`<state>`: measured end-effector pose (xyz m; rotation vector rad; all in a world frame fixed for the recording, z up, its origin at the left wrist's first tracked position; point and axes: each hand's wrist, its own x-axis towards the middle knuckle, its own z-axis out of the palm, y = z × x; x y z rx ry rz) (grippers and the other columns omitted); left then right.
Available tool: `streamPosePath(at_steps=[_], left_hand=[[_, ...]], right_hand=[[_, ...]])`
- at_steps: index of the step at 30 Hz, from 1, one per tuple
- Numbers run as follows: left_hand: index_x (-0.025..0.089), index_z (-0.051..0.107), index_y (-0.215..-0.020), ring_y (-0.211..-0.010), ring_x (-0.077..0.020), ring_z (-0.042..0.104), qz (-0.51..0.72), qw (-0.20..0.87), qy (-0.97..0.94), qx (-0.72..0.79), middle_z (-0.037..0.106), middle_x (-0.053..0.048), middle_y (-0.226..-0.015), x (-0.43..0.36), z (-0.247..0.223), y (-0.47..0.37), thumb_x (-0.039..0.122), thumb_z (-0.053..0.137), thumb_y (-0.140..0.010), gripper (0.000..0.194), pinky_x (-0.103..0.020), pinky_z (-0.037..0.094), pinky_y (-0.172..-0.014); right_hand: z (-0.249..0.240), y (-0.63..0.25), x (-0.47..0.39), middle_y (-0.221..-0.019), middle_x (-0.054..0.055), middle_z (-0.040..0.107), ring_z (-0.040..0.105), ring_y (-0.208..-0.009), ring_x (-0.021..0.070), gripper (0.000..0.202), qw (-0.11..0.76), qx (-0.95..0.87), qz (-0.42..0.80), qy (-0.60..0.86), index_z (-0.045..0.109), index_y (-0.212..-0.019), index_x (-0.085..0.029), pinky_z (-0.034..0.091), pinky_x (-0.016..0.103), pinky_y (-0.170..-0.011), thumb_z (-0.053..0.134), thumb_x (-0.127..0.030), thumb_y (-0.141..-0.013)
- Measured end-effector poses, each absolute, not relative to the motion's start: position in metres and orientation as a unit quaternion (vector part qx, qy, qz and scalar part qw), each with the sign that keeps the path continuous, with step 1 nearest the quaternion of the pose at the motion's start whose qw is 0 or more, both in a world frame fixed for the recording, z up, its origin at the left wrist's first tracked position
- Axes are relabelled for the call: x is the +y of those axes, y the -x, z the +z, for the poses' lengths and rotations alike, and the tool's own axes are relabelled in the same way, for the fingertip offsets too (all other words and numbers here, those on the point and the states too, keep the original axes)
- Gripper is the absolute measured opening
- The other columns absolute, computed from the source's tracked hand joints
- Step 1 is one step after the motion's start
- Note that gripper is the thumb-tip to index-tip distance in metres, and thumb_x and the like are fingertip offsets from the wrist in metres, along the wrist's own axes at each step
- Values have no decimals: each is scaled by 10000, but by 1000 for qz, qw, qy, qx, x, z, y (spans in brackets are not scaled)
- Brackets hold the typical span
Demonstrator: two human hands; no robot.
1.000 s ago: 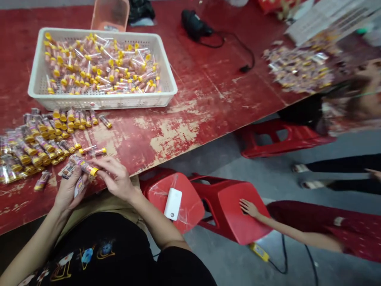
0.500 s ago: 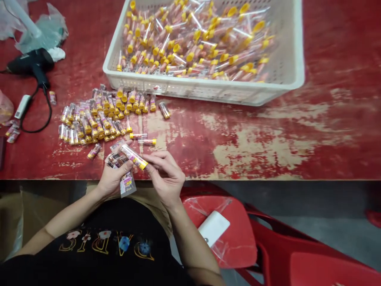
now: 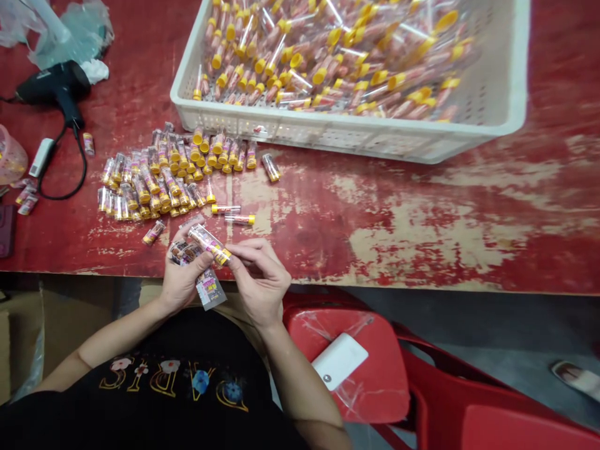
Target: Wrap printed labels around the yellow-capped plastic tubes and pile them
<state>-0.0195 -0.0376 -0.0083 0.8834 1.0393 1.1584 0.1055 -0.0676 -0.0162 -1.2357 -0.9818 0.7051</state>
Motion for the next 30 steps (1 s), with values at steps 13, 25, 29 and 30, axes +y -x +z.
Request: streamPosePath(at_steps=[13,25,29,30], left_hand=[[278,657,-1206,-795,-140,611,502,628,-354,478,690,-9,-962,-35,-13,22,326,880,-655,597,-272,503,-743],[162,700,-920,-655,-81,580,583,560,-223,545,661,18,-746,-7,-36,51,424,889,-601,454,-221,462,-696],[172,707,-930,-692,-90,583,601,515,-264,551,665,8,-800,-5,-47,55,406,857,-664,385,-233,473,-726],[175,709,-940,-711,-97,591,603,501,-278,555,672,0,-829,-4,-50,55,406,848,-678,376,-240,478,-740]], right_hand=[[-25,-101,-62,-796,24,660,630,-736,130,81,642,-397,345,557,783,-875,-240,534,252,-584,757,-242,-798],[-75,-65,98,-836,32,671,613,-763,134,113,574,-519,279,568,771,-856,-190,532,299,-731,691,-261,-822],[-75,-79,94,-907,52,703,627,-799,149,162,499,-597,300,551,772,-944,-184,530,336,-786,669,-224,-824],[-71,-84,86,-954,59,712,640,-855,156,178,502,-599,316,538,763,-973,-189,532,343,-816,661,-237,-836]])
